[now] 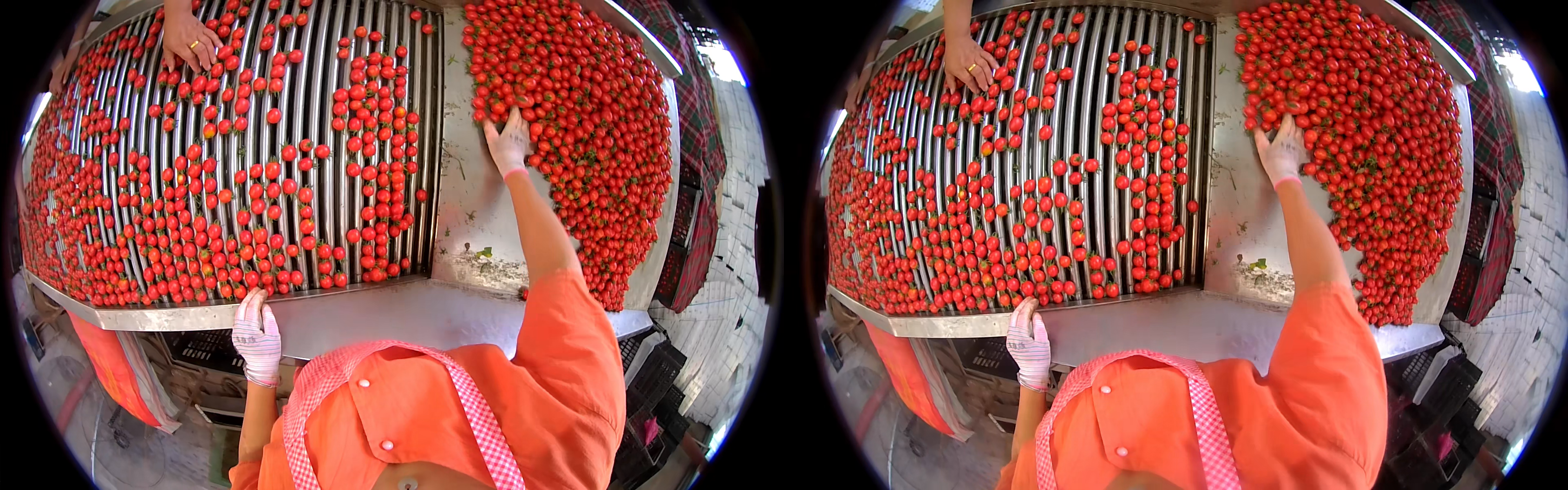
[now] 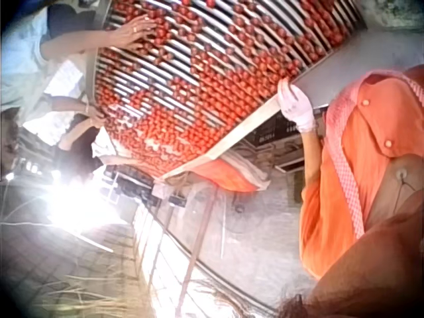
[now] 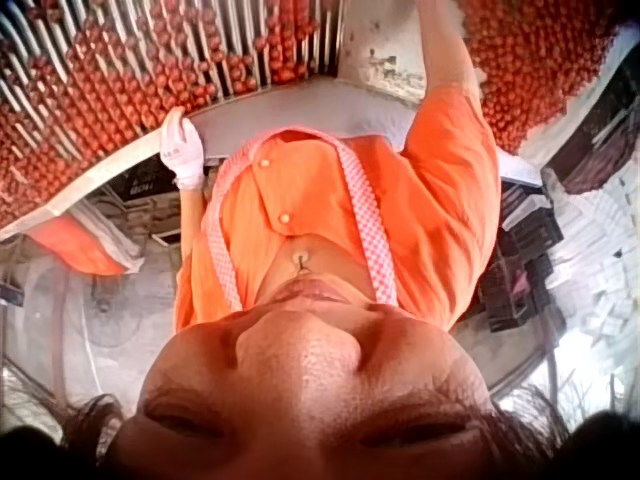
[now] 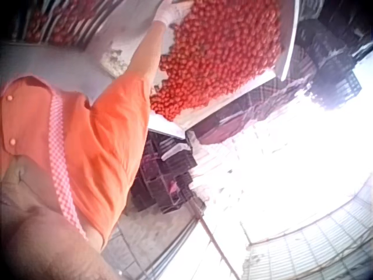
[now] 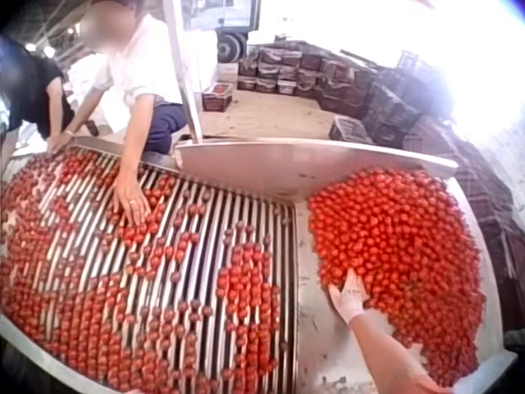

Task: The person sorts fruit on a moving roller conveyor belt by hand, picking through the fruit and placing selected items into a crate located underneath the belt.

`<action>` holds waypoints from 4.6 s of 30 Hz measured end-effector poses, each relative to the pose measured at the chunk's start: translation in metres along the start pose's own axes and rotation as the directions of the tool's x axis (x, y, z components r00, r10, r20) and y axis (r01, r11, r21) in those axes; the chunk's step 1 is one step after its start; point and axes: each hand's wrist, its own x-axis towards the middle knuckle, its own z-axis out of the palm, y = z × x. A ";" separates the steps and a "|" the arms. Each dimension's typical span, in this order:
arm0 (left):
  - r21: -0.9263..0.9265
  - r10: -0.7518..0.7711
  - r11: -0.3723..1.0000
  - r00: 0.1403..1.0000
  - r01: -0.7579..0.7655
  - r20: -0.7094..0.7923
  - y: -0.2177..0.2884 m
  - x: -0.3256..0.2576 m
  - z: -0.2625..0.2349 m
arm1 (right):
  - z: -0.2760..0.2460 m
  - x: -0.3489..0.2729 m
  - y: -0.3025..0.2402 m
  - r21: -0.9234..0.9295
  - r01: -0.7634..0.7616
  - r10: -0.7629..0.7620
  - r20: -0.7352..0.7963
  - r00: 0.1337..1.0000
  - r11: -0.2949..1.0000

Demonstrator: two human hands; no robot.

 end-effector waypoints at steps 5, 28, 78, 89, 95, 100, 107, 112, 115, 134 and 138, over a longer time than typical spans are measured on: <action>0.041 0.003 0.999 1.000 -0.004 0.010 0.005 -0.001 0.003 | 0.017 0.102 -0.044 0.303 -0.091 0.054 0.130 0.990 0.949; 0.075 -0.018 0.997 1.000 0.016 0.024 0.025 -0.005 0.025 | 0.042 0.051 -0.187 0.109 -0.019 -0.038 0.505 0.862 0.994; -0.405 0.073 -0.701 0.624 0.587 0.778 0.113 0.137 0.190 | -0.052 -0.034 -0.186 0.883 0.262 -0.908 0.320 0.270 0.389; -0.245 0.131 -0.830 0.603 0.500 0.787 0.090 0.105 0.172 | 0.092 0.241 -0.119 -0.005 0.174 -0.159 0.380 0.911 0.985; -0.276 0.115 -0.832 0.635 0.482 0.764 0.080 0.085 0.171 | 0.100 0.237 -0.128 -0.087 0.308 -0.236 0.462 0.855 0.947; -0.312 0.066 -0.801 0.594 0.511 0.802 0.088 0.092 0.182 | 0.093 0.208 -0.129 0.076 0.114 -0.136 0.445 0.885 0.991; -0.468 0.035 -0.613 0.613 0.637 0.789 0.116 0.124 0.185 | 0.017 0.080 -0.128 0.528 0.111 -0.353 0.385 0.853 0.842; -0.545 0.059 -0.284 0.581 0.789 0.812 0.152 0.147 0.191 | -0.057 -0.018 -0.154 0.765 0.096 -0.752 0.588 0.299 0.637; -0.458 0.173 -0.408 0.560 0.790 0.810 0.128 0.128 0.209 | -0.056 -0.024 -0.139 0.875 -0.139 -0.832 0.484 0.271 0.464; -0.448 0.123 -0.609 0.636 0.655 0.762 0.099 0.079 0.171 | 0.050 -0.077 -0.043 0.369 0.383 -0.487 0.249 0.837 0.847; -0.491 0.092 -0.563 0.641 0.665 0.762 0.109 0.079 0.178 | -0.002 -0.183 -0.009 0.319 0.474 -0.571 0.421 0.704 0.820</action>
